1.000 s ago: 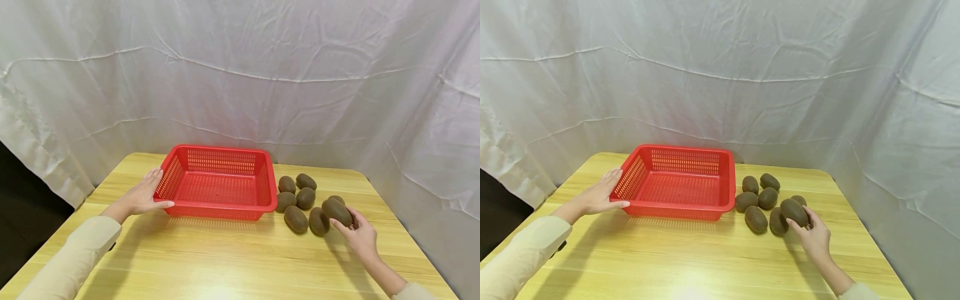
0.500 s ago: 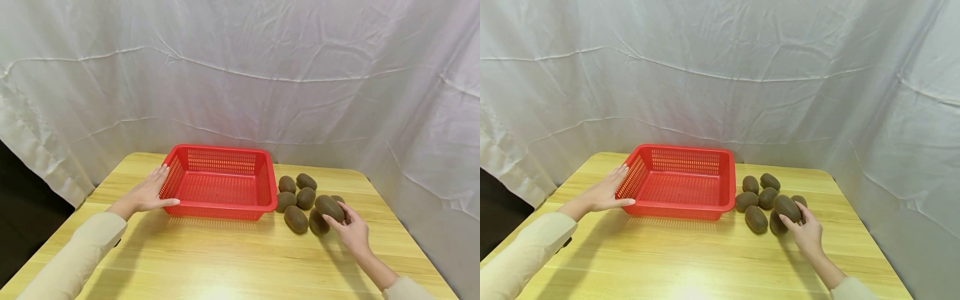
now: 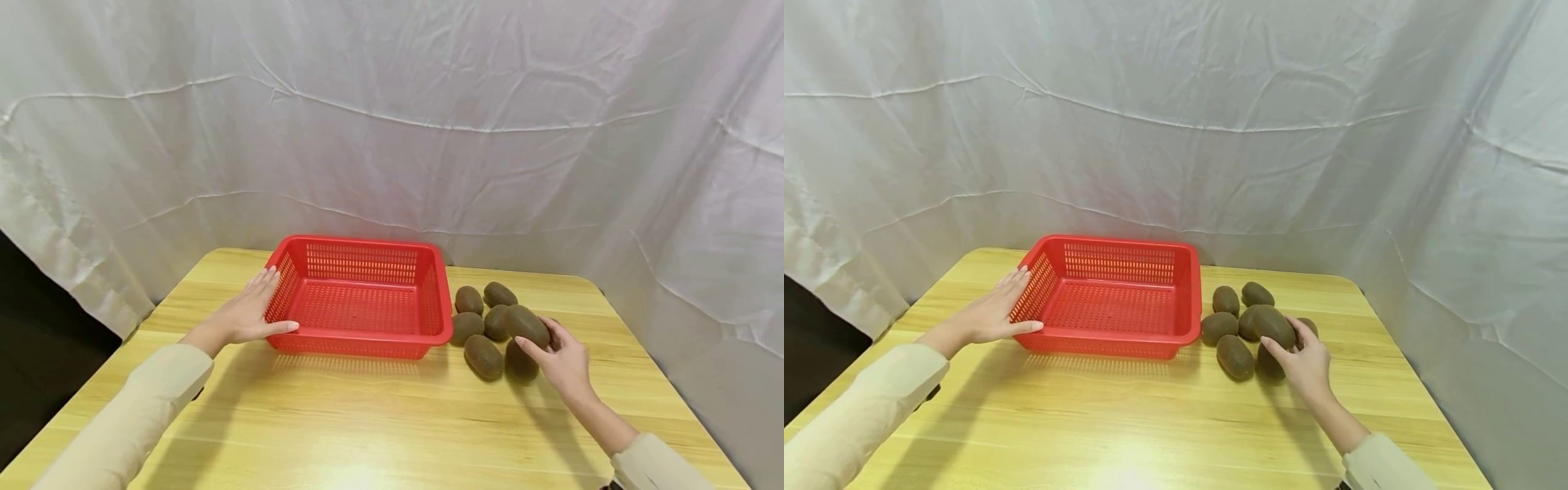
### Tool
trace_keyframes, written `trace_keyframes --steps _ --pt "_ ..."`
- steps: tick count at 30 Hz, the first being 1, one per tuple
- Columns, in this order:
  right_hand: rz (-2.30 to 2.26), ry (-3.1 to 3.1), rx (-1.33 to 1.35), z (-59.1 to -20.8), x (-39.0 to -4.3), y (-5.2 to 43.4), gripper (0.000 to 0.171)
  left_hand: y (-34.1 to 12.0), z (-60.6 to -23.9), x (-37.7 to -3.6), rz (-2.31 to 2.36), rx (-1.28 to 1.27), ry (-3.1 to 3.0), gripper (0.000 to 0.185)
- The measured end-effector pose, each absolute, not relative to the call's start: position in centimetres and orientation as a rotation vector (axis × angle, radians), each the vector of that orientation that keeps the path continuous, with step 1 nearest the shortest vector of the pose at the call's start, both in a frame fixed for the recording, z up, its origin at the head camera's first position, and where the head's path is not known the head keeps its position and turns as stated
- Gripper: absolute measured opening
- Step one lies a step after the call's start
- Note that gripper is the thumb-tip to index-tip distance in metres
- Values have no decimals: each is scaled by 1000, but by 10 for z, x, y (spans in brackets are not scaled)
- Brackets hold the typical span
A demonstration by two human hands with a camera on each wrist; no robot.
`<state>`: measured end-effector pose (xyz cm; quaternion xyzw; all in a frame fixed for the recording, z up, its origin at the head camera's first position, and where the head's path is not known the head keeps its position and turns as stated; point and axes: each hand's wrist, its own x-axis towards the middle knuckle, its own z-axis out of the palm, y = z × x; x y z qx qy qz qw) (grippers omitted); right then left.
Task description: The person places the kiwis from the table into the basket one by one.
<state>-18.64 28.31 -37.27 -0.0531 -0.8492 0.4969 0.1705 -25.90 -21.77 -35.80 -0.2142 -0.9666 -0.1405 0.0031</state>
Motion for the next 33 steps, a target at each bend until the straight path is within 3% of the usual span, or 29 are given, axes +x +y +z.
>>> trace_keyframes --steps 20,33 --pt "1481 -2450 -78 -351 -210 245 63 -213 -362 -262 -399 -669 -3032 106" --pt "1614 -2346 37 -341 -229 211 54 -214 -363 -262 -406 -667 -3020 107"
